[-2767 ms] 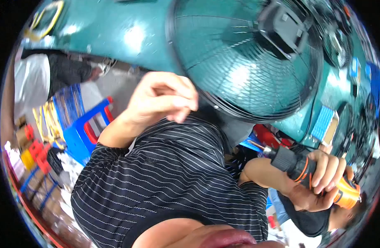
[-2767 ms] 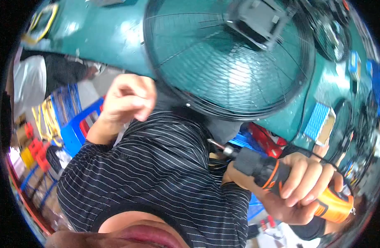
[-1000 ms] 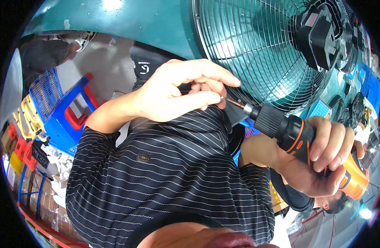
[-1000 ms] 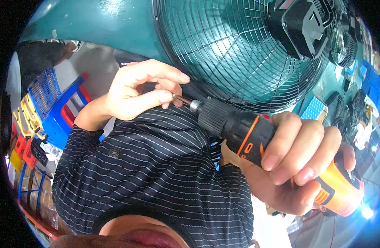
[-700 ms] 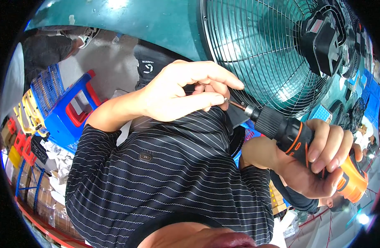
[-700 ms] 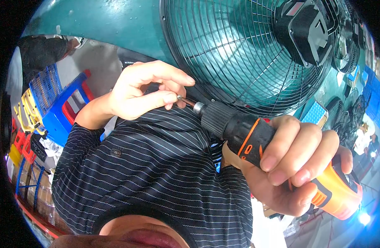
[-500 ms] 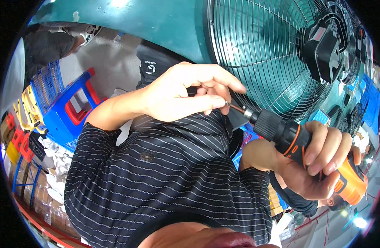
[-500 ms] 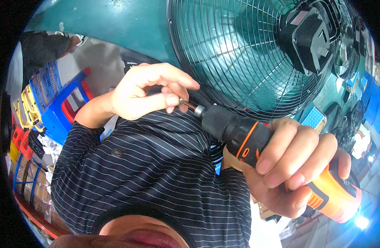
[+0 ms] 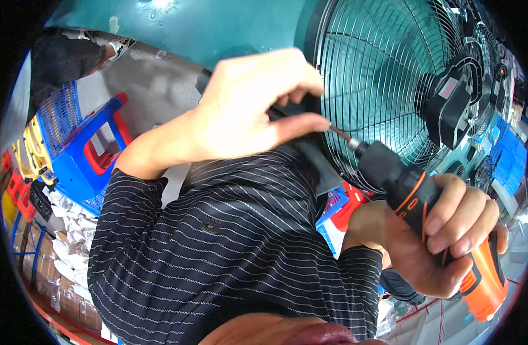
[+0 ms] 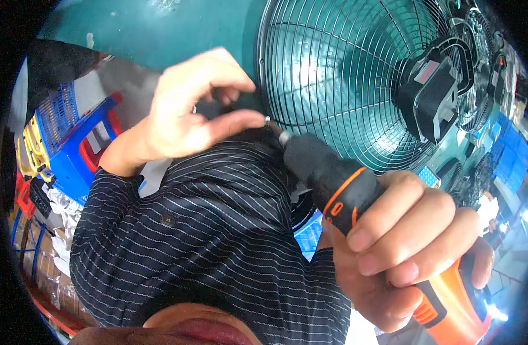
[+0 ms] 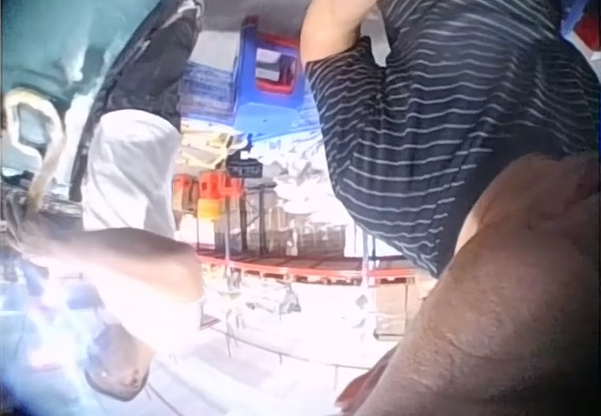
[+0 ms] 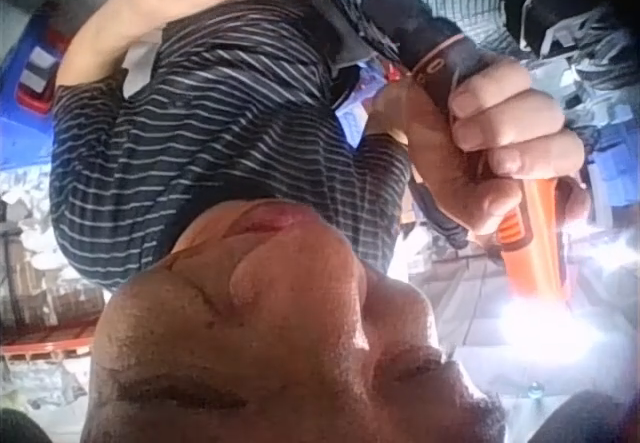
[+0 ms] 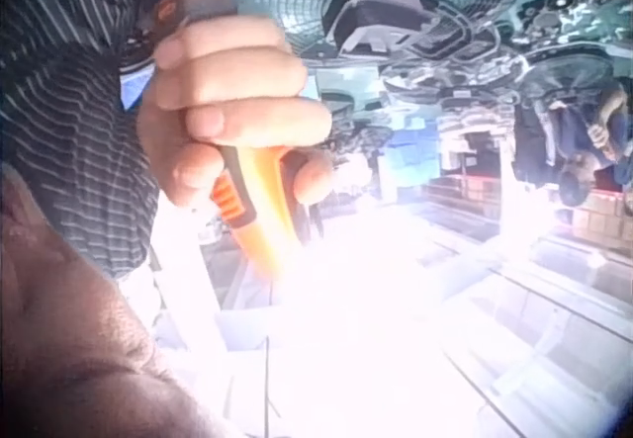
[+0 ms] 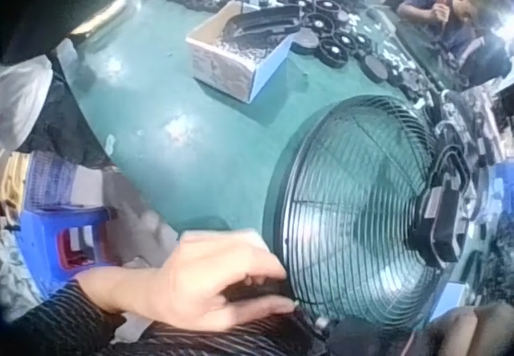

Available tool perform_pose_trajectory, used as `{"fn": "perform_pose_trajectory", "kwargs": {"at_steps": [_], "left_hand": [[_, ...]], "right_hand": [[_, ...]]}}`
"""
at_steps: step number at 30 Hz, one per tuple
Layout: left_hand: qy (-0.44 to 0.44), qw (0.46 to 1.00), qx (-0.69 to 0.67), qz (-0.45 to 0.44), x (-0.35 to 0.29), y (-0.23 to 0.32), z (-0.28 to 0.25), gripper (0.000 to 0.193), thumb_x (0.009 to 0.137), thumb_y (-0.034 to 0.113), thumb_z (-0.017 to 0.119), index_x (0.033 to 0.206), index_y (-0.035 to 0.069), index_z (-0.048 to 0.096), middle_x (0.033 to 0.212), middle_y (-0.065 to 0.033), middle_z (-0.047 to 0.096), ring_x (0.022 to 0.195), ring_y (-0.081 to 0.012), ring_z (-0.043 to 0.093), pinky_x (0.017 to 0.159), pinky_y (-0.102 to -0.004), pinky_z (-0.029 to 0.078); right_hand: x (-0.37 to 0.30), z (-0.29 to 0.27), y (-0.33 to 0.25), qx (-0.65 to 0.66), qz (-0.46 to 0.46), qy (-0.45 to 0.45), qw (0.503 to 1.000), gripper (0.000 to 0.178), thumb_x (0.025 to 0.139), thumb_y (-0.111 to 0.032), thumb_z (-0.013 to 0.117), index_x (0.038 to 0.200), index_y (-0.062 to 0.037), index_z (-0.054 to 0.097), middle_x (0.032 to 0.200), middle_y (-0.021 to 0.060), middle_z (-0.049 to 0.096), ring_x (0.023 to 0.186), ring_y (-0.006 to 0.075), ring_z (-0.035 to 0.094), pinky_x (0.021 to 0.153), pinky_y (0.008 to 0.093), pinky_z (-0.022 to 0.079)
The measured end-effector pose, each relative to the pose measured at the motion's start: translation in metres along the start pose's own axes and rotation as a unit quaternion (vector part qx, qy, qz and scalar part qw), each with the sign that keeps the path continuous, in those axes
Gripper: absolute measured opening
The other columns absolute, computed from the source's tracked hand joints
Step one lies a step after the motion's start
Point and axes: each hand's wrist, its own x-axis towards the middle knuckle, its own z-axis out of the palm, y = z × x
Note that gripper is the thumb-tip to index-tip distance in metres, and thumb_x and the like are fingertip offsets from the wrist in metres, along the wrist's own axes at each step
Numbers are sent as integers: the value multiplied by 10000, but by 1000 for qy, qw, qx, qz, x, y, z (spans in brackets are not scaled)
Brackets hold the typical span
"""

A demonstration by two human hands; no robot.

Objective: The recorder and colleagues assemble several large industrial fans by attaching the front and back grilles to the motor housing using screws and an electric screwdriver.

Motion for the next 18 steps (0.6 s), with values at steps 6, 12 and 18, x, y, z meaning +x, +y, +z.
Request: {"fn": "perform_pose_trajectory", "kwargs": {"at_steps": [6, 12, 18], "left_hand": [[113, 981, 152, 54, 24, -19, -16, 463, 578, 156, 933, 843, 63, 565, 737, -33, 539, 586, -128, 474, 512, -238, 383], [92, 975, 187, 76, 28, -34, -18, 470, 545, 192, 926, 810, 66, 559, 685, -48, 498, 565, -204, 488, 498, -286, 404], [68, 974, 213, 20, 26, -31, -20, 452, 558, 241, 906, 785, 75, 553, 682, -57, 494, 566, -231, 493, 497, -309, 408]], "right_hand": [[20, 9, 20, -62, -10, -21, 998, 359, 750, -85, 608, 1086, 3, 518, 790, 53, 496, 568, 124, 474, 541, 272, 381], [15, 13, 32, -128, 69, -58, 988, 376, 783, -119, 604, 1131, 0, 524, 808, 52, 499, 591, 133, 474, 552, 292, 409], [13, 12, 44, -125, -13, -79, 989, 393, 793, -116, 608, 1161, -6, 523, 815, 57, 504, 592, 139, 493, 552, 286, 431]]}}
